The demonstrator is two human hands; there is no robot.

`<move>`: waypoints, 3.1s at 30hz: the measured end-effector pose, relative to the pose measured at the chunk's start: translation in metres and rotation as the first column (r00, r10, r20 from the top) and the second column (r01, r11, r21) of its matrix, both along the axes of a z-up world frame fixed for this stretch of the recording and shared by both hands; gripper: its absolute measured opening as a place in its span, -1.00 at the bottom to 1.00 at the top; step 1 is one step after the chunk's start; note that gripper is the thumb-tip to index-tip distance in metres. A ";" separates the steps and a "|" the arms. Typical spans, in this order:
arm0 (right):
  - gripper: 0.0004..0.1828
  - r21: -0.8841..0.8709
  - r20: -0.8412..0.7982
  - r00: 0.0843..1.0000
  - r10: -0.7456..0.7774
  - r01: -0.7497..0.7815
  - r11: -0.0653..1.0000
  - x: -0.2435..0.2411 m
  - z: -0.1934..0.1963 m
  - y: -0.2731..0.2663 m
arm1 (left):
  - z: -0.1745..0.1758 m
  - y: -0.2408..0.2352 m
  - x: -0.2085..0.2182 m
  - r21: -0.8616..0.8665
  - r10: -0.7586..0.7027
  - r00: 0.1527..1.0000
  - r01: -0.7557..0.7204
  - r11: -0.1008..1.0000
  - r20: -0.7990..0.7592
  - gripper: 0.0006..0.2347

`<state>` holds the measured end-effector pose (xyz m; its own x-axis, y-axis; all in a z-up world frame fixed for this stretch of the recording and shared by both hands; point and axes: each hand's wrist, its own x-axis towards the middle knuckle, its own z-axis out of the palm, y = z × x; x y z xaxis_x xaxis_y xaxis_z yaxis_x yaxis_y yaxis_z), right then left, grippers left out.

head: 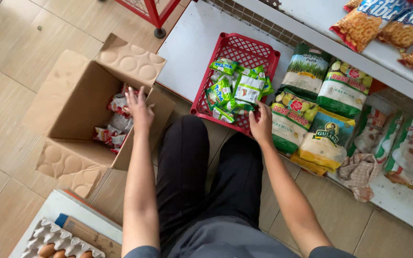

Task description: The person sits on the floor and transfers snack packets from a cardboard box into a red basket, then arranges them on a metal shelf. They handle multiple snack brands and organize them by type.

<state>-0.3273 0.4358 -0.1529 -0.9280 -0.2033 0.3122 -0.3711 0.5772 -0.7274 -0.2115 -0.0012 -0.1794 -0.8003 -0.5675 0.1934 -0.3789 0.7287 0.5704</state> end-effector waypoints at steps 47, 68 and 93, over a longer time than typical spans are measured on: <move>-0.68 -0.609 0.577 0.814 0.062 0.379 0.697 -0.001 0.120 -0.078 | 0.149 0.142 -0.172 0.569 -0.705 0.557 0.779 0.262 -0.439 -0.48; -0.97 -0.926 0.233 0.543 0.807 -0.128 0.354 -0.050 0.072 -0.170 | 0.198 0.041 -0.061 0.421 -0.199 0.874 0.398 0.815 -0.443 -0.66; -0.87 -0.879 0.358 0.905 0.229 0.244 0.409 -0.021 0.143 -0.052 | 0.149 0.156 -0.166 0.917 -0.364 0.842 0.346 -0.199 -0.397 -0.41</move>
